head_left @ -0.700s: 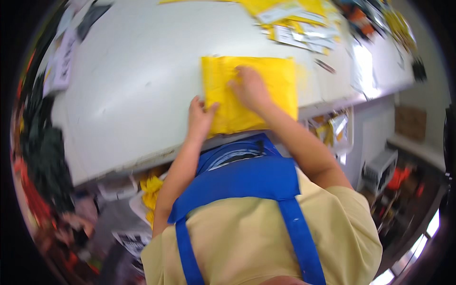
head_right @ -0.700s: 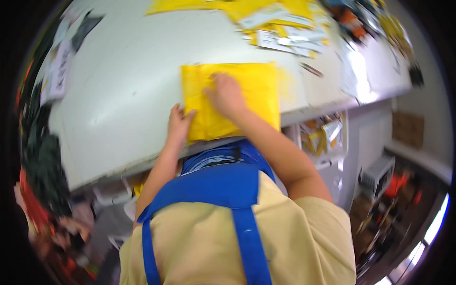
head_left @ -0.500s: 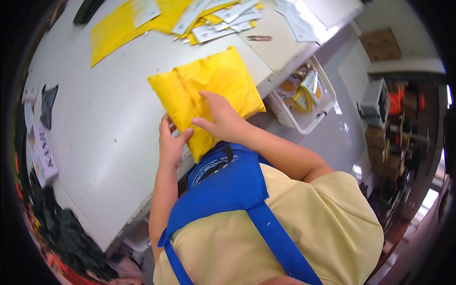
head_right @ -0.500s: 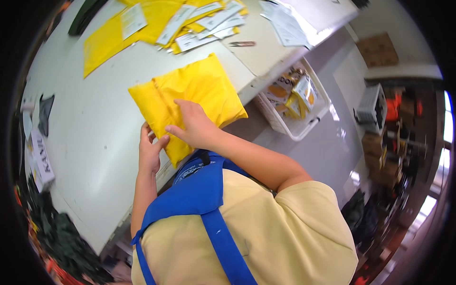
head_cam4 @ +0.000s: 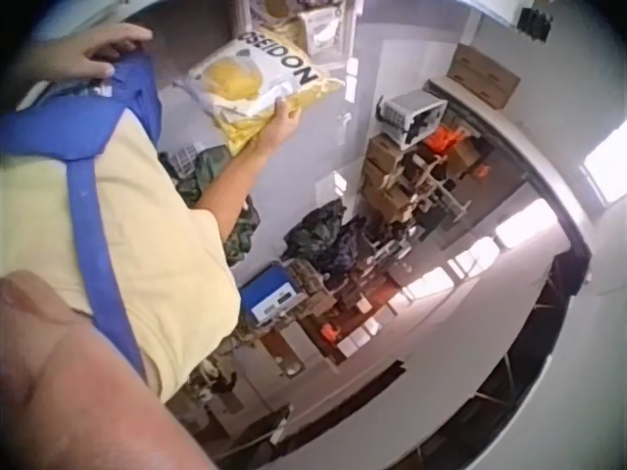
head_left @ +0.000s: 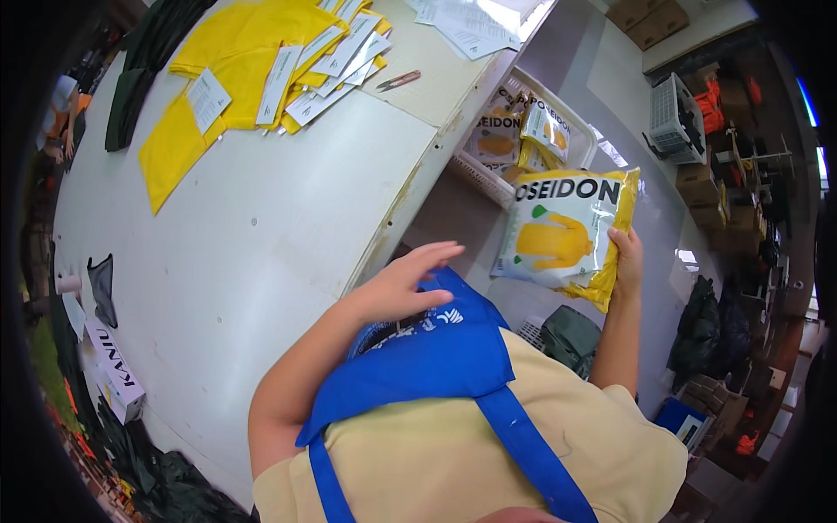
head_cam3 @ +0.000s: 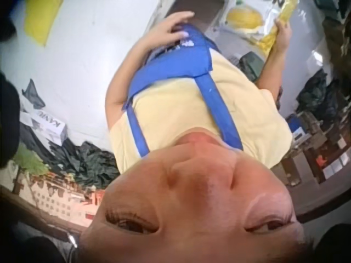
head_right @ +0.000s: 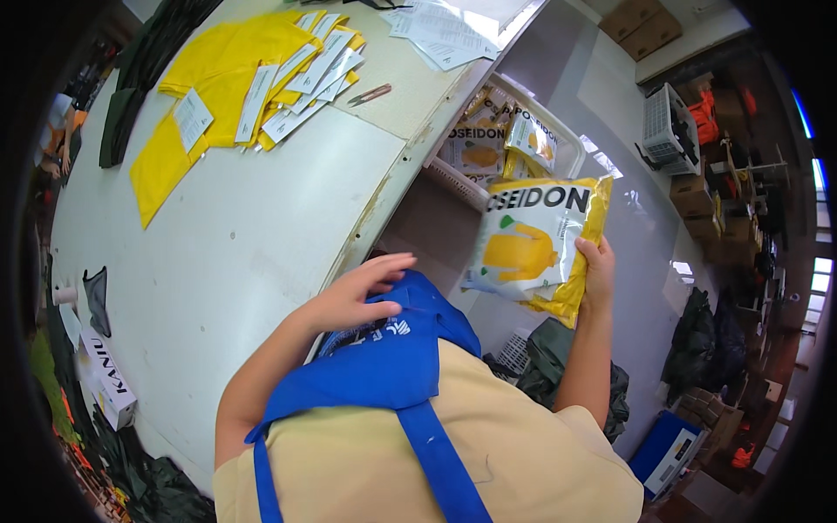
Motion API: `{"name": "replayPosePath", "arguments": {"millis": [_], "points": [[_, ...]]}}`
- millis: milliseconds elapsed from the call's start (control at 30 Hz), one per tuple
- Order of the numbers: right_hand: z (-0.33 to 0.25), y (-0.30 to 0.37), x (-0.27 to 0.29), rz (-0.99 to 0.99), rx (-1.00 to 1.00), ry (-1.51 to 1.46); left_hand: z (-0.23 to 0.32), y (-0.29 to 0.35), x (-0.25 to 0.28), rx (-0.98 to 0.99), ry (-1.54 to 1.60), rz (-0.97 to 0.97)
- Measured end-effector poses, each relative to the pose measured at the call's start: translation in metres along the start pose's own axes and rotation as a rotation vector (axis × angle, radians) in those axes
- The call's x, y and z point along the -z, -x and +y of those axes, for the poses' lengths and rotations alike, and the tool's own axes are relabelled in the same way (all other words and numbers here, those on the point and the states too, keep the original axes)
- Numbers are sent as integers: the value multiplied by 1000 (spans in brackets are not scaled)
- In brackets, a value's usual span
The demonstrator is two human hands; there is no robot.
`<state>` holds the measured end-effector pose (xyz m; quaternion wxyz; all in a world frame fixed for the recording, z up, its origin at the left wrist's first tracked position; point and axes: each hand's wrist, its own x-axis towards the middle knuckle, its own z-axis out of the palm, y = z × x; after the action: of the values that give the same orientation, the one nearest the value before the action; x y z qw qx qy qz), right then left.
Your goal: The person folds a yellow raincoat on a white table. They smooth the fabric, fold the sleeves, and fold the body of the coat into a compact rectangle. The person uses a small blade to cut a tag or string from the garment during the process.
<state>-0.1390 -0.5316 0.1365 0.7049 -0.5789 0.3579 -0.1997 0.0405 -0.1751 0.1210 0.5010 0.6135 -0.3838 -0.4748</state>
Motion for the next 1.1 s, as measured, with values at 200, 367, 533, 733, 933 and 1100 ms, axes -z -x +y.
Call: {"name": "replayPosePath", "arguments": {"millis": [200, 367, 533, 733, 933, 1100], "points": [[11, -164, 20, -92, 105, -233, -23, 38, 5, 263, 274, 264], [-9, -293, -7, 580, -8, 554, -44, 72, 1, 272, 397, 490], [22, -266, -119, 114, 58, 296, -85, 134, -40, 237, 639, 796], [42, -226, -159, -64, -38, 311, -122, 178, -107, 255, 886, 1063], [147, -247, -51, 91, -318, 273, -116, 159, -93, 300, 808, 1095], [204, -251, -32, 70, -583, 447, -109, 117, -73, 397, 615, 1184]]}}
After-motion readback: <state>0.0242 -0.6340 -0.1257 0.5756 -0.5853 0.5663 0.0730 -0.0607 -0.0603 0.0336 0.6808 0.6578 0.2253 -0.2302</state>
